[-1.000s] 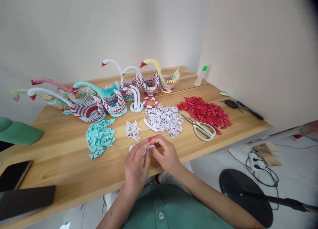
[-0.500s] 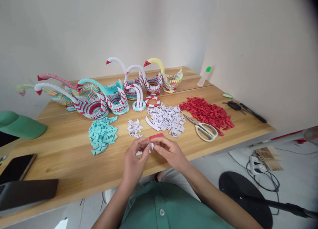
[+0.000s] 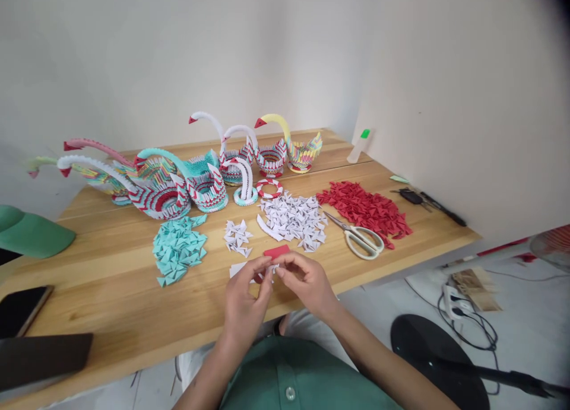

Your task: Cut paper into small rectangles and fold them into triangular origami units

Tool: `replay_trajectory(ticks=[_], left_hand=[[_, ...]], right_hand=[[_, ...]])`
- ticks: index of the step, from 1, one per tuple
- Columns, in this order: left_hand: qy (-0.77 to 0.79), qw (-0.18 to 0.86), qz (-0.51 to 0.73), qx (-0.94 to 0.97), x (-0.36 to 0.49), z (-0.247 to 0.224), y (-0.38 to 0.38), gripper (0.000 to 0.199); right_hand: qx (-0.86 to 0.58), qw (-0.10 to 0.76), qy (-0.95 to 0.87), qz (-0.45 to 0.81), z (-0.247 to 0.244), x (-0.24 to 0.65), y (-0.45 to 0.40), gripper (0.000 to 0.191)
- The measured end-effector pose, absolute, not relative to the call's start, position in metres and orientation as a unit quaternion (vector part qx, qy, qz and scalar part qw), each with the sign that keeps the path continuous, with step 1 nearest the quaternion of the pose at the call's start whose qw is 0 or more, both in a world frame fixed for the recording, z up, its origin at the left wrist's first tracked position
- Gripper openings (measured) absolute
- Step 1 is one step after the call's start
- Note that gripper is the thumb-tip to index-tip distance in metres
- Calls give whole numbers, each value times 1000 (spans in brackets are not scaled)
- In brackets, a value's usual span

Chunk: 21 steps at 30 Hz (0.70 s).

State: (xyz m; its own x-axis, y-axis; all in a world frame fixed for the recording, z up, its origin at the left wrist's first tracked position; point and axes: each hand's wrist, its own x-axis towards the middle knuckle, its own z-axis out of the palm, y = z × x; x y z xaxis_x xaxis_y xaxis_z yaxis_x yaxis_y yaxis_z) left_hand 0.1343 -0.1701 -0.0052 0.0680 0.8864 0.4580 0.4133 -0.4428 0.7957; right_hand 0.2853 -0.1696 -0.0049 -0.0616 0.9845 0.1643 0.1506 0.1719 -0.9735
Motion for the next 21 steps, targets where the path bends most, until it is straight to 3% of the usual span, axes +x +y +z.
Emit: replay_trajectory(ticks=[6,13,21], left_hand=[[446,131,477,746,137,-15,-172,22],[468,227,493,697,140,-14,-172,22],[463,137,479,733,144,-15,-166,25]], right_hand=[[-488,498,-570,435,-7,288,-172,15],[-494,496,-566,436,-5,290,-172,16],[-501,485,-594,401,-2,284,-169,20]])
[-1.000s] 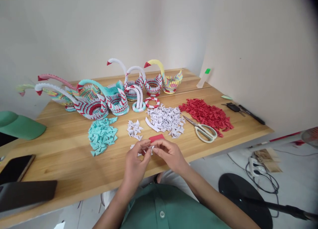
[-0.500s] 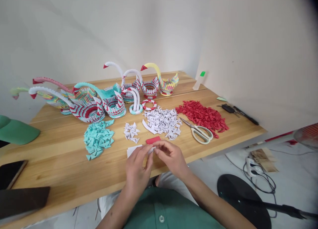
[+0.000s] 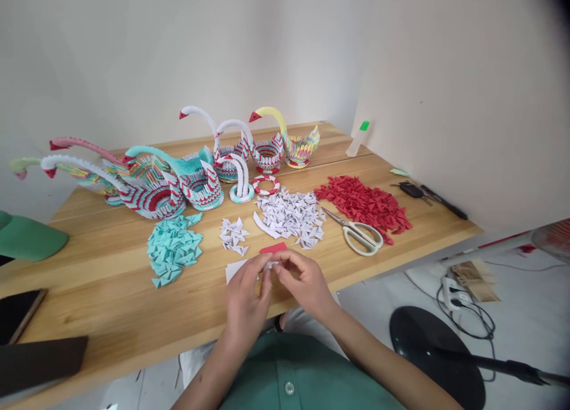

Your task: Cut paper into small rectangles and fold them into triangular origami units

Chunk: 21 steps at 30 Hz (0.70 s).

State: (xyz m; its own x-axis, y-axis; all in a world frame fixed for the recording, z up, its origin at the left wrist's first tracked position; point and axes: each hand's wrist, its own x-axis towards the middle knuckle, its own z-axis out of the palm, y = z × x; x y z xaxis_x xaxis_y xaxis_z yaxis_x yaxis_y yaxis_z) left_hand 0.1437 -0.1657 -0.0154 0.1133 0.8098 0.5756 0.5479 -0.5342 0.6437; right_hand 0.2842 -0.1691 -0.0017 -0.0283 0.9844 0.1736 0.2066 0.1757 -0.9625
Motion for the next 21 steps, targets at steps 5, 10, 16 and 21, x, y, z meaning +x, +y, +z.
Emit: replay_trajectory(ticks=[5,10,16,21], left_hand=[[444,85,482,750,146,-17,-166,26],[444,91,488,746,145,-18,-164,22],[485,154,476,717,142,-9,-159,15],[481,143,486,715,141,-9,-158,17]], right_hand=[[-520,506,-563,396,-4,281,-167,14],[-511,531,-506,448,-12,279,-166,13],[-500,513,-503,484,-7,281,-165,18],[-499,508,-506,487,-6,282,-163,20]])
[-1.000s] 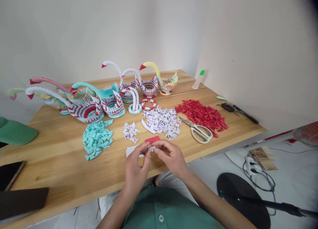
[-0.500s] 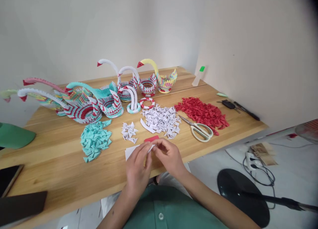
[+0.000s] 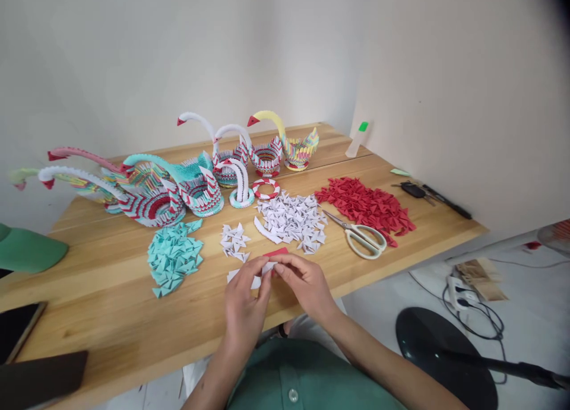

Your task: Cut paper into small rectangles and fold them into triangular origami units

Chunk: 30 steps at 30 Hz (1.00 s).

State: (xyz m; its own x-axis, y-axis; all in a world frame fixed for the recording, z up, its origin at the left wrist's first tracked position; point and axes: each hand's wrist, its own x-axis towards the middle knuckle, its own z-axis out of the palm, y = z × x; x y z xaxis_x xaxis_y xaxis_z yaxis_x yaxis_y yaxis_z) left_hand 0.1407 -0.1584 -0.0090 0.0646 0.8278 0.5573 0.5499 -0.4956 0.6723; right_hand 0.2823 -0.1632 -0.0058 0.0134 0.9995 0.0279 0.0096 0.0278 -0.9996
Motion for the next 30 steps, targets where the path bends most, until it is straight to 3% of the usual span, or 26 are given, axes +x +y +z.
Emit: replay_trajectory(ticks=[10,13,16,18,22,30], left_hand=[[434,105,503,740,141,-16,-159,21],[446,219,494,713,139,-13,-160,22],[452,394,524,605,138,-11,-163,37],[468,455,527,544,137,-14,-165,37],[499,440,471,580,137,-24,-168,24],[524,380,486,587,135,-26,-169,21]], right_hand=[[-501,521,-525,449,-8,281,-163,16],[-508,516,-548,419,-7,283,-161,15],[-514,511,-559,402,-5,285,-160,24],[-514,515,-569,384,-6,285,-159,30],[-500,523,-600,341,-8,282,-161,35],[-507,499,-606,355,-11,272,-171,31]])
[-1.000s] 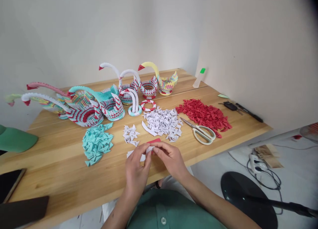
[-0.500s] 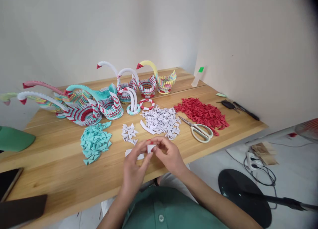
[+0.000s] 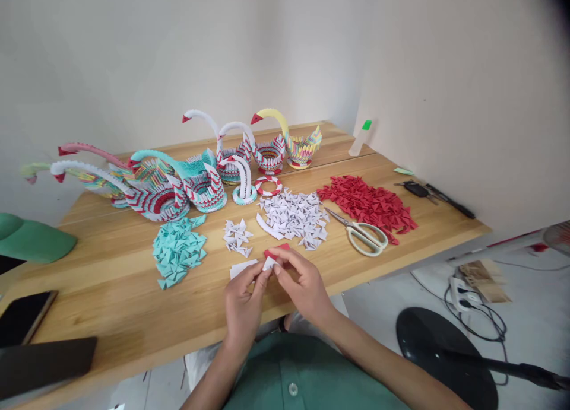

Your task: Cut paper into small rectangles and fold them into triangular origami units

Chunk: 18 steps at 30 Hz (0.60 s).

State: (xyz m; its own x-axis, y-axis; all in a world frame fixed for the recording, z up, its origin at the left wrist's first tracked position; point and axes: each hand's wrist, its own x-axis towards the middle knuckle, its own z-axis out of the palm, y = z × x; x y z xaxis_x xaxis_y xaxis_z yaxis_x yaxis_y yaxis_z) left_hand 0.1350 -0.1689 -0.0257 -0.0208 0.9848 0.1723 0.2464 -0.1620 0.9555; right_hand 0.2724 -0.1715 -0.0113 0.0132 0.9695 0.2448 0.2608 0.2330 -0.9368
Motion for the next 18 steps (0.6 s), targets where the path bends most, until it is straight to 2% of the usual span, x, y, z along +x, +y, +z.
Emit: replay_trajectory(ticks=[4,9,13,18], left_hand=[[519,385,499,578,135,-25,-168,19],[504,469,511,516,132,-26,-164,17],[471,536,478,513,127,-21,-162,18],[459,564,451,518,126,-16,-162,18]], right_hand=[[-505,501,-592,379,-13,268,-174,28],[-485,499,-543,470,-10,271,-173,27],[-466,482,-496,553,-5,279,-168,18],[-454,480,-464,590,-5,284,-163,19]])
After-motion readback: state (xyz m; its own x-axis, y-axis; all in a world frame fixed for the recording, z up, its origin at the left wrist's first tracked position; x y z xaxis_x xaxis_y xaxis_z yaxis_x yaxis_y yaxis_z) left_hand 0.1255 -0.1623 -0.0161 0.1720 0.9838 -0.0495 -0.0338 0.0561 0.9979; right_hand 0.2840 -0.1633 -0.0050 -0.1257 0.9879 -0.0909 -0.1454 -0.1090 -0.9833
